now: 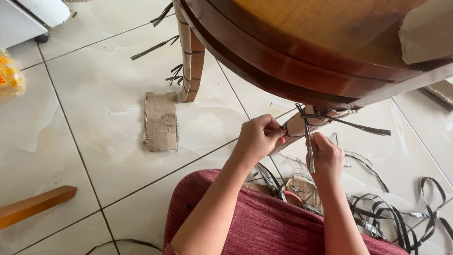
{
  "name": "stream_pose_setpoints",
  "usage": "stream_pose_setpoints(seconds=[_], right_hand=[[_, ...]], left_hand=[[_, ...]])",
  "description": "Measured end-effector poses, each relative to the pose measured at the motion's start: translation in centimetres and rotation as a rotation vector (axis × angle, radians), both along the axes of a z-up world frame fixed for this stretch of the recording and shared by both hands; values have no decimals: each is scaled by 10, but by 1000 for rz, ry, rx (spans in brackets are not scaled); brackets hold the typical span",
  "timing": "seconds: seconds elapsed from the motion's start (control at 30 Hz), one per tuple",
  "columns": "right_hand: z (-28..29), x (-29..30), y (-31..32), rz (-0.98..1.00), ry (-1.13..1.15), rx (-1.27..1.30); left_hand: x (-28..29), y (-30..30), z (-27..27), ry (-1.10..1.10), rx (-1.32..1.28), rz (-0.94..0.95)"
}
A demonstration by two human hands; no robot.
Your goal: Wrapping the legs of a wooden chair with protective cardboard and securing them with plastic straps.
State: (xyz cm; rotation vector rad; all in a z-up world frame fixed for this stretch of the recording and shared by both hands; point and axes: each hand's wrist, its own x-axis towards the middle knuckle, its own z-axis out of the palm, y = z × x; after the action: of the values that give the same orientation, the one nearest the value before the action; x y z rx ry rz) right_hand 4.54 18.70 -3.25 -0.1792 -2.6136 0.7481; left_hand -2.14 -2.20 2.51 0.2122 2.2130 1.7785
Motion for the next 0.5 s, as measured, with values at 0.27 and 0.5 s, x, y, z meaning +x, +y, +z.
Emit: stream_pose_setpoints(seconds=[0.27,0.5], right_hand=[[5,0,-2,28,-21,-101],[21,19,-14,-17,-119,-222]], left_hand=[[-3,-5,9,-112,-45,-133],[-2,2,0,-362,216,-123]])
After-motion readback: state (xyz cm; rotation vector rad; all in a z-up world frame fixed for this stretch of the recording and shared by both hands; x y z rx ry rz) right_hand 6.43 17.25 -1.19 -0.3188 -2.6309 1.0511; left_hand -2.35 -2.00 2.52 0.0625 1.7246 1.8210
